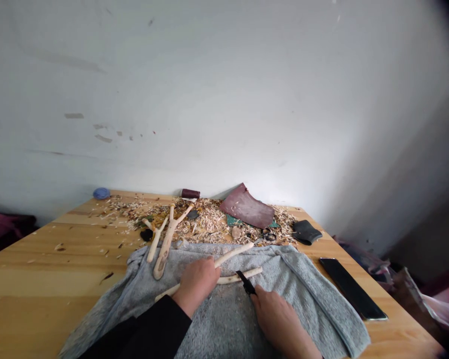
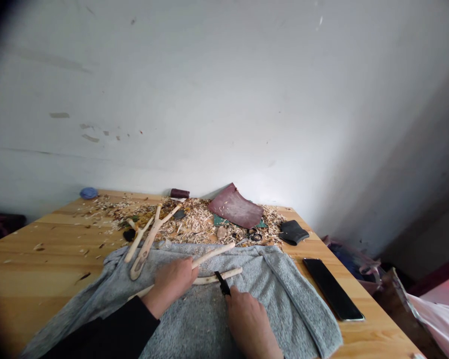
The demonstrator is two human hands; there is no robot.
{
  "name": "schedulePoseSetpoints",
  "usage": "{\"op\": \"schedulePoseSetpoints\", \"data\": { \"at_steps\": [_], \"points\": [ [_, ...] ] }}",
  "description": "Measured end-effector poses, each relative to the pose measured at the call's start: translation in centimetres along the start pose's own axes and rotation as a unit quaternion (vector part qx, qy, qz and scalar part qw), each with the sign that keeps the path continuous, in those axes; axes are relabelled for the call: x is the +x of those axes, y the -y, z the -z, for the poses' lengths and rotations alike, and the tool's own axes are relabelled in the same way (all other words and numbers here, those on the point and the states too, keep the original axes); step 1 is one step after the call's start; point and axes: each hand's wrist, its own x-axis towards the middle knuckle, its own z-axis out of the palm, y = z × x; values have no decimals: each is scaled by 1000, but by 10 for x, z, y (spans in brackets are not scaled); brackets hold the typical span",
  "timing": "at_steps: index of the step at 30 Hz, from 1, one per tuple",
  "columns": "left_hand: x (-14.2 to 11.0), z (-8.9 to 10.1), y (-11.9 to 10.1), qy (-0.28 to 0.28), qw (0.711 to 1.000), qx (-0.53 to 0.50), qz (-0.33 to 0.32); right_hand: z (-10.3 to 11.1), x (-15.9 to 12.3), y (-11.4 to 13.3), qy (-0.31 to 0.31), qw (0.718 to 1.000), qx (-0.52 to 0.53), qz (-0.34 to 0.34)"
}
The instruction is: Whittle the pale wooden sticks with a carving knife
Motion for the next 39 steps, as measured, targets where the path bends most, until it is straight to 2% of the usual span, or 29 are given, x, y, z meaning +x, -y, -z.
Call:
{"op": "schedulePoseSetpoints", "data": {
  "at_steps": [17, 22, 26, 33, 39],
  "points": [
    [6, 2, 3, 14, 1000, 11, -21, -3, -4, 6, -27, 1000, -1, -14],
    [8, 2, 3, 18, 1000, 12, -21, -8, -5, 6, -63, 997, -30, -10],
    [8, 2, 3, 23, 999, 15, -19, -9, -6, 8, -67, 996, -66, -5],
    [5, 2, 1, 14, 999, 20, -24, -1, -10, 16, -72, 990, -121, -1],
    [3, 3, 0, 13, 999, 17, -25, 5, -10, 22, -56, 993, -107, -1]
  ]
}}
